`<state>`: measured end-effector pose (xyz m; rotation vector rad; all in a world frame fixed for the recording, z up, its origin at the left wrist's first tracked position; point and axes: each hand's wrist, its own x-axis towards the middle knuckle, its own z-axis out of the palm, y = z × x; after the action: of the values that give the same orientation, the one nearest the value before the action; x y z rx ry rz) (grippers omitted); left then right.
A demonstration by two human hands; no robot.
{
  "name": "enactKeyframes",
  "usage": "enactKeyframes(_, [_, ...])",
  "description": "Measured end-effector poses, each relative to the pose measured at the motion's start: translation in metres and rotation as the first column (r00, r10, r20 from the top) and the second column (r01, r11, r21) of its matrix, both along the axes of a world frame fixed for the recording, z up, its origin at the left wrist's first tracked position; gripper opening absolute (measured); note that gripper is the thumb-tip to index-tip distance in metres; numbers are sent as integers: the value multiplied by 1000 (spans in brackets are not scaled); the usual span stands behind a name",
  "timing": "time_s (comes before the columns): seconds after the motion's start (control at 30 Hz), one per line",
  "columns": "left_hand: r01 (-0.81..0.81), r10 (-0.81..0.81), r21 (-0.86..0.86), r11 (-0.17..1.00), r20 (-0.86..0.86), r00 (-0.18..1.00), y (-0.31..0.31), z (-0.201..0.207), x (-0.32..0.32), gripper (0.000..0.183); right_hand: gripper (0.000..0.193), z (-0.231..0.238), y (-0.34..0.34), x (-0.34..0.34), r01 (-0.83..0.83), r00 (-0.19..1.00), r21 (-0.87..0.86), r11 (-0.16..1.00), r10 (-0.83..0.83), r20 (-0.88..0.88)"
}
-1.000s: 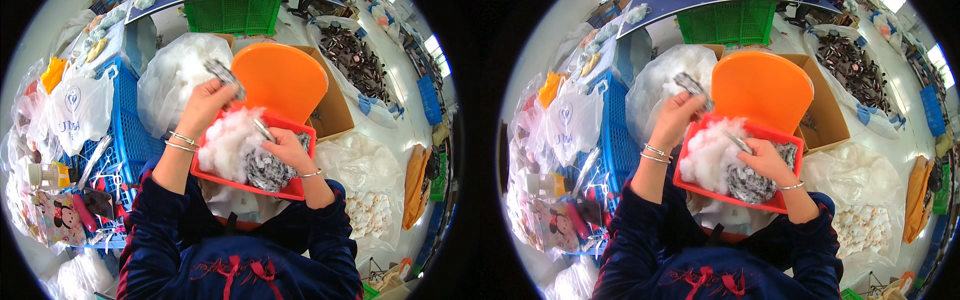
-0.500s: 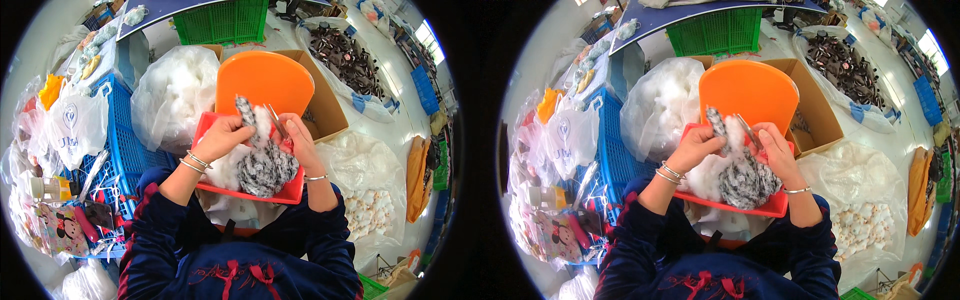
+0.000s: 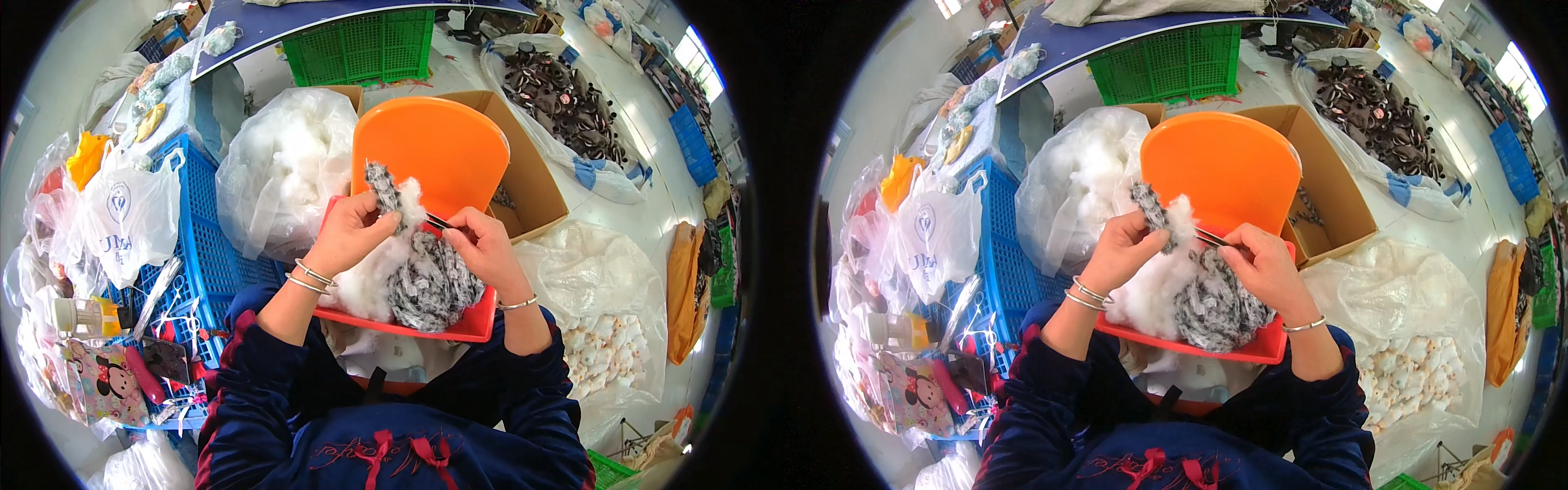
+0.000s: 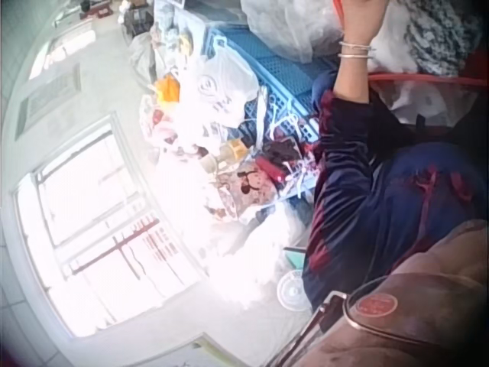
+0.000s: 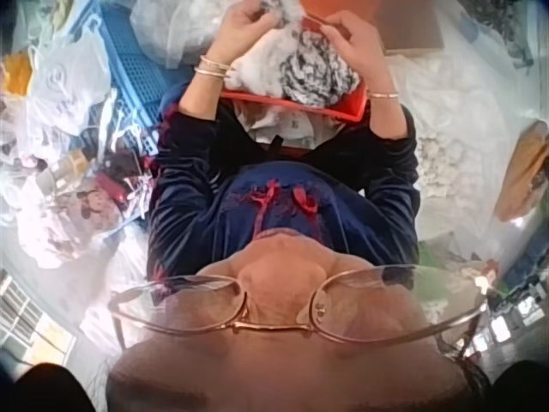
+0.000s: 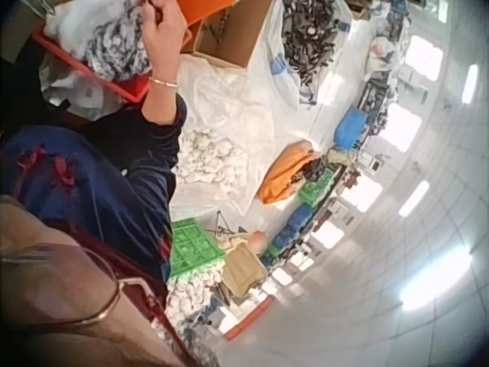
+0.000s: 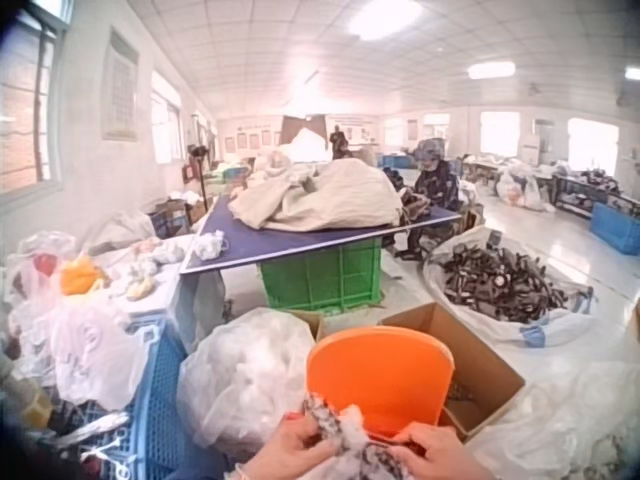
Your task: The person sits on the floor and uses a metal tool to stuff white fluffy material into a grey patterned fabric item held in a red tray. They repeatedly insert the tool, push the stuffing inside, and adjust the fabric to pack the material.
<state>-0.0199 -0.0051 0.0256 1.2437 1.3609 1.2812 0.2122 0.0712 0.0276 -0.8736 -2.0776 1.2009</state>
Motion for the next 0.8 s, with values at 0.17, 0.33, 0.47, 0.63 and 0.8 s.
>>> enactKeyframes(0.17, [-83,83,-12,996,211,974,3,4,2,8,10,-2,1,4,-17,993,28,999,20,-119])
enactKeyframes(0.33, [-93,109,-57,994,480,870,3,3,-5,16,11,0,-5,-1,-35,991,43,998,40,-130])
enactKeyframes(0.47, [-90,112,-68,994,474,873,1,8,5,17,11,-1,-8,-6,-39,998,39,998,41,-55])
enactKeyframes(0.63, [-110,97,7,994,419,903,1,7,17,17,10,-6,-12,-11,-5,992,-3,1000,5,-126])
enactKeyframes(0.8, [-132,108,28,991,425,899,-1,7,24,17,10,-13,-23,-18,-5,978,-170,986,-30,-206])
